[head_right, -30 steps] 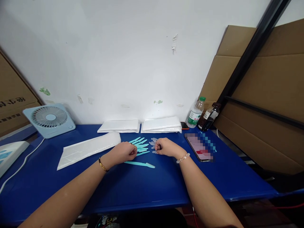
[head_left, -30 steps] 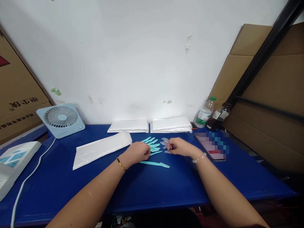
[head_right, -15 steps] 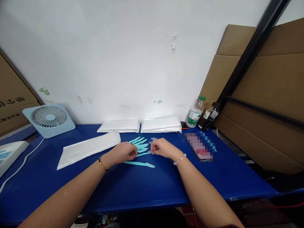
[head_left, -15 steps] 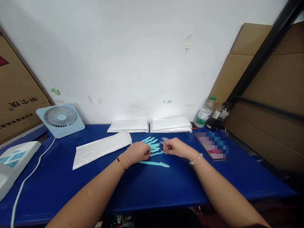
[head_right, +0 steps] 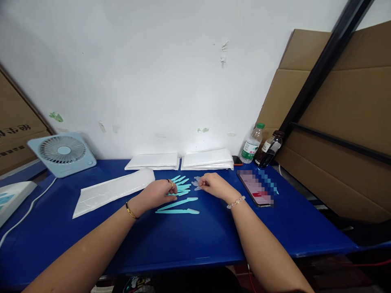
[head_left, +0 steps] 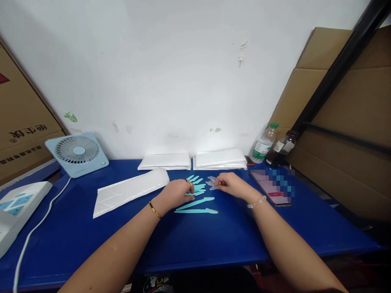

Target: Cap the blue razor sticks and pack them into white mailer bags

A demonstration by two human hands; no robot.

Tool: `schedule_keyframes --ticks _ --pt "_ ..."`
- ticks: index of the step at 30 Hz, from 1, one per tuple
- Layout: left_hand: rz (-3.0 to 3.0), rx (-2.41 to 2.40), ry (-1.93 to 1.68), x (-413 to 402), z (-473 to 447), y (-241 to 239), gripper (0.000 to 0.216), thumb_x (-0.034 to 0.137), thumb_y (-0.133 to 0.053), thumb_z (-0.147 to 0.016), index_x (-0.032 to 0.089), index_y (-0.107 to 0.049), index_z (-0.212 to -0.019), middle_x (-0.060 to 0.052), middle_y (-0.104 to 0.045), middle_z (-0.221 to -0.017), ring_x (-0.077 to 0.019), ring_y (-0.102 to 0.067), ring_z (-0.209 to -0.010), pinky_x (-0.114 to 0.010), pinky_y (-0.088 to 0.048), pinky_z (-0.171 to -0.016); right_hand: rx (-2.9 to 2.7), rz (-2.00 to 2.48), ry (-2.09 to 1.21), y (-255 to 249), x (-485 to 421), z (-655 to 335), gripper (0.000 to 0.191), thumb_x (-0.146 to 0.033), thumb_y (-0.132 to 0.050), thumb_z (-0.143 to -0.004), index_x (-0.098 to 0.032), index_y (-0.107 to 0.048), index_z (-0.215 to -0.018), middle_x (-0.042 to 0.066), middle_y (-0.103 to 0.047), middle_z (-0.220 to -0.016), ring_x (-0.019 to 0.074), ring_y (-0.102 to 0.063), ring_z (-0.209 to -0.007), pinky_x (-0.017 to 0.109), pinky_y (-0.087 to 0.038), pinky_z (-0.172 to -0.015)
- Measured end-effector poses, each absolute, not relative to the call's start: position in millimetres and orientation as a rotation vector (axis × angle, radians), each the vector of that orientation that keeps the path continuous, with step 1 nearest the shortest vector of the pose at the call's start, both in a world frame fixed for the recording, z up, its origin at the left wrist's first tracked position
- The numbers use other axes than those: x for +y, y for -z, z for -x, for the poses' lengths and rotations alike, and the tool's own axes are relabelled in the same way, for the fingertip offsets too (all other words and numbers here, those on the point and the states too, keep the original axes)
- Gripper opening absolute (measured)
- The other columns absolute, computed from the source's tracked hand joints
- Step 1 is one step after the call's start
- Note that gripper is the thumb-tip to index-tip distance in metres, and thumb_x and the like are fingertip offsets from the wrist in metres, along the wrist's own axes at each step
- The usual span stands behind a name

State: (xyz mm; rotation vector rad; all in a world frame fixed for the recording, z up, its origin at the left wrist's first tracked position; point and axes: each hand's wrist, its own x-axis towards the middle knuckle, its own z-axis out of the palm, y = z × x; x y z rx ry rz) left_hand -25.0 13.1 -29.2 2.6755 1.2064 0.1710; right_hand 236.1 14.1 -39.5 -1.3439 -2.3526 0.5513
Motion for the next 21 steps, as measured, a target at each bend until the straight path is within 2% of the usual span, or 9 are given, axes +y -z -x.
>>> schedule_keyframes --ticks 4,12,21 --pt "-2.74 1.311 -0.138 20.9 29.6 33.4 0.012 0.031 -0.061 -0.078 0.022 -0.068 -0.084 -0.003 -0.068 -0.088 -0.0182 -0.06 -0.078 -0.024 -0.037 -0.059 -2.4 1.422 -0.461 43.5 21.0 -243.2 0.009 -0.012 -0.062 -0.073 -0.017 -0.068 -0.077 0.004 -0.064 -0.079 0.0142 -0.057 -0.067 0.023 -0.041 -0.061" --pt "-2.674 1.299 -0.094 18.4 25.4 30.9 0.012 0.03 -0.06 -0.077 0.021 -0.068 -0.076 -0.002 -0.069 -0.078 -0.0159 -0.059 -0.068 -0.024 -0.033 -0.054 -2.334 1.361 -0.768 54.8 21.3 -239.4 0.008 -0.019 -0.065 -0.073 -0.018 -0.069 -0.08 0.003 -0.068 -0.076 0.0147 -0.062 -0.068 0.022 -0.043 -0.059" --pt "-2.622 1.224 -0.14 17.0 20.0 34.9 0.013 0.031 -0.06 -0.078 0.021 -0.068 -0.079 -0.002 -0.069 -0.078 -0.0159 -0.06 -0.069 -0.023 -0.037 -0.057 -2.345 1.296 -0.74 58.6 20.8 -228.6 0.007 -0.021 -0.065 -0.074 -0.018 -0.07 -0.079 0.002 -0.068 -0.077 0.0143 -0.061 -0.067 0.024 -0.043 -0.059"
